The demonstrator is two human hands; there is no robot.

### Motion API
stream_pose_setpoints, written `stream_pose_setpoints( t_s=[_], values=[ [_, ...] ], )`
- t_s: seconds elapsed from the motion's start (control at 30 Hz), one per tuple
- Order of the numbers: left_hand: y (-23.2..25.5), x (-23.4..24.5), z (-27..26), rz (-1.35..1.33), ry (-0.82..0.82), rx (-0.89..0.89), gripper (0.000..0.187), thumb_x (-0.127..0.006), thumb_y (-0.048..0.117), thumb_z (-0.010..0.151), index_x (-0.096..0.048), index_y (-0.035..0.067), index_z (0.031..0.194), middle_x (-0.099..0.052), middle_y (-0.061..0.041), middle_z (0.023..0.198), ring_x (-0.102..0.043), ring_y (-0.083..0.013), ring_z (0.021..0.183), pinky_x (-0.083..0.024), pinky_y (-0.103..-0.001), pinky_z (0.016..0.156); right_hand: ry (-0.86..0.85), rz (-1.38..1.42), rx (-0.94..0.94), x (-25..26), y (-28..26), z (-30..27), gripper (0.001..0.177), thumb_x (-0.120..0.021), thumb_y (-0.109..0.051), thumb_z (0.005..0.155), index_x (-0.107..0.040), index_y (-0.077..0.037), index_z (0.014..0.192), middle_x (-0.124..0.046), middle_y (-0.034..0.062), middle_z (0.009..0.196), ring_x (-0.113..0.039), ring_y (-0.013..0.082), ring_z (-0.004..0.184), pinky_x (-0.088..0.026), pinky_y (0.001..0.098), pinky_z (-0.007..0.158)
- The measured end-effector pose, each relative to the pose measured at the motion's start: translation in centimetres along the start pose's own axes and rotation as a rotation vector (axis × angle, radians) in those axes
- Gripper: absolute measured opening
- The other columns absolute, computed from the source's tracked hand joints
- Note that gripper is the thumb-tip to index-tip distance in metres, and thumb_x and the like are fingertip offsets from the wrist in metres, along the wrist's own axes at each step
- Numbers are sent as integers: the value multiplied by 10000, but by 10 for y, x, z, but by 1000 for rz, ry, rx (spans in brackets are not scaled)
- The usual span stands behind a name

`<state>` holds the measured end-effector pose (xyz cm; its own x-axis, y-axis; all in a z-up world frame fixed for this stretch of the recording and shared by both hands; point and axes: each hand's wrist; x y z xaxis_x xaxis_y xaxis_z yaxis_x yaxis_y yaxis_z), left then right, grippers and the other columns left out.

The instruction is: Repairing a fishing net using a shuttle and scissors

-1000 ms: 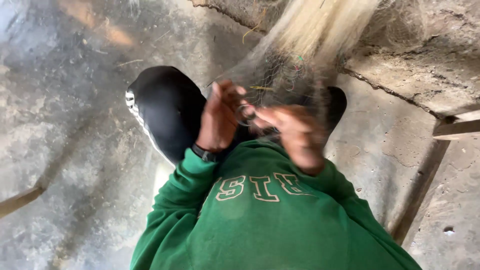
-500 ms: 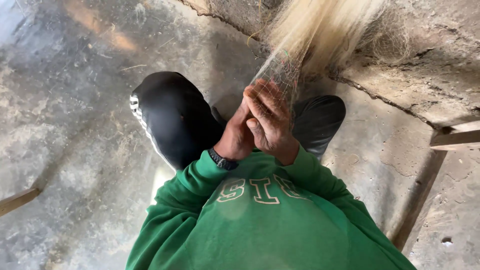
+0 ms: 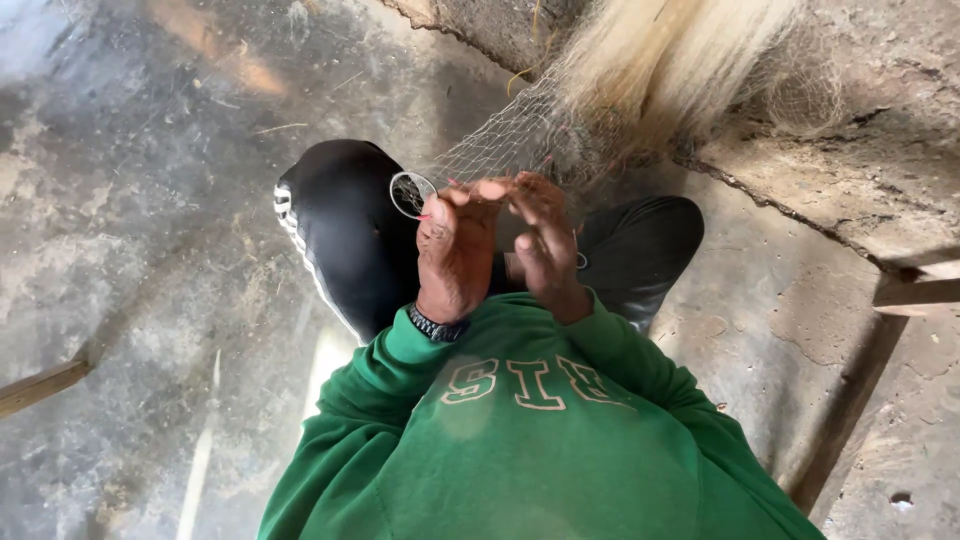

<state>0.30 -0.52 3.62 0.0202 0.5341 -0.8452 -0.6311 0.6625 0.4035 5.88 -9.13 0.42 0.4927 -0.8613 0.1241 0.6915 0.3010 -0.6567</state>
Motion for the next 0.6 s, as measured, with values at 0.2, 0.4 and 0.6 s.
stream_pose_setpoints(
  t_s=[0.2,0.4,0.6],
  values=[
    [8,-7,2,-72,142,133,246,-376,305,943,-438,84,1031,-585,-191,860,-633,-323,797,-523,-435,764,99,987,-626,7,60,-22,586,-412,-490,866,-438,-31,1229,-601,144,933,-542,315,1026,-424,491,865],
    [13,1,2,-92,45,218,276,-344,363,947,-475,194,1122,-563,-171,933,-627,-313,729,-569,-370,528,-76,1663,-438,51,93,12,626,-540,-319,807,-266,-139,1341,-448,180,1233,-456,394,1117,-427,549,865],
    [36,-3,9,-67,4,202,308,-310,393,951,-475,231,1153,-547,-150,1058,-622,-285,735,-491,-258,444,33,1760,-179,111,107,22,506,-442,-302,873,-337,-168,1349,-508,123,1198,-512,283,1109,-367,465,1014]
  ],
)
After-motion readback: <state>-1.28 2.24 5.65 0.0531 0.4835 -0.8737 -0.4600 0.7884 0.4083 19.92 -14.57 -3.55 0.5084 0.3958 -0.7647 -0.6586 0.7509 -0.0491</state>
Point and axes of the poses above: each hand's wrist, its own z-axis towards the middle knuckle, its own x-axis out of the back of the hand, y = z × x
